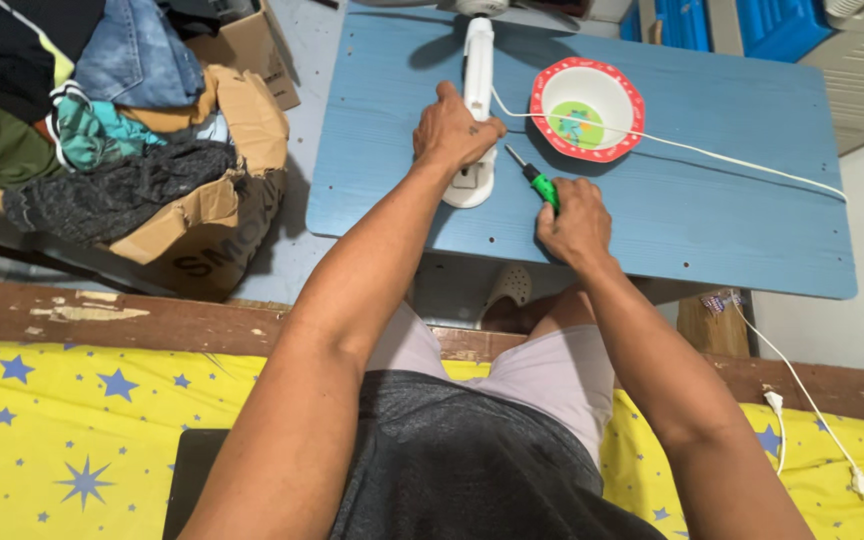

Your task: The person assembles a small white table fan on a blue table. They use a green screwdriver to tighten screws on the fan base and attach the fan head to the base, then plug in the power cord.

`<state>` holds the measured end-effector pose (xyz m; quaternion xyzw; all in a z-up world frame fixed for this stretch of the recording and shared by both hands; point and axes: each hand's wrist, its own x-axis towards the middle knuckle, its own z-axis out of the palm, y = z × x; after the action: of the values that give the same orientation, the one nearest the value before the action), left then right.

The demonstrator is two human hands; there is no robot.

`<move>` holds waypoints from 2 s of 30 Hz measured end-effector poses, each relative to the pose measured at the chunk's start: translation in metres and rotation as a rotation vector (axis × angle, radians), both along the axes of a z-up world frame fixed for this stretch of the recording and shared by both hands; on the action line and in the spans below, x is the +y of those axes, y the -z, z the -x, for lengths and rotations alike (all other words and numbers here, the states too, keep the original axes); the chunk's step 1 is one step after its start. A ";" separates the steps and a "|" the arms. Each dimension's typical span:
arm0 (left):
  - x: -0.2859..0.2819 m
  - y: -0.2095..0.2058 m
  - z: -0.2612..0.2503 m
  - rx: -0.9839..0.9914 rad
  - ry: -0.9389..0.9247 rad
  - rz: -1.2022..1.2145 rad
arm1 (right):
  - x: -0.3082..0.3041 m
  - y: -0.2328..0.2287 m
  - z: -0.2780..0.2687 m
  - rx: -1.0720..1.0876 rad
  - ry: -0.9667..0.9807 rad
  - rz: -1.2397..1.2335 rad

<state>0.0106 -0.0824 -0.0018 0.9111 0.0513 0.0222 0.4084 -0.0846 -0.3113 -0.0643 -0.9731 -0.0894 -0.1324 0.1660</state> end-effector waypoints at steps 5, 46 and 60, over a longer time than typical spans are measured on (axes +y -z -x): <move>-0.012 0.012 0.003 -0.093 -0.014 0.204 | 0.004 -0.011 0.005 0.029 0.007 0.042; -0.099 -0.019 0.030 -0.395 0.613 -0.305 | -0.084 -0.030 -0.066 -0.151 -0.064 0.435; -0.069 0.012 -0.052 -0.016 0.410 1.282 | -0.050 -0.099 -0.060 -0.139 -0.315 -0.245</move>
<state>0.0624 -0.1513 -0.0140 0.4796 -0.1226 -0.0840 0.8648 -0.0243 -0.3615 0.0344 -0.9082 -0.2350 -0.1816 0.2950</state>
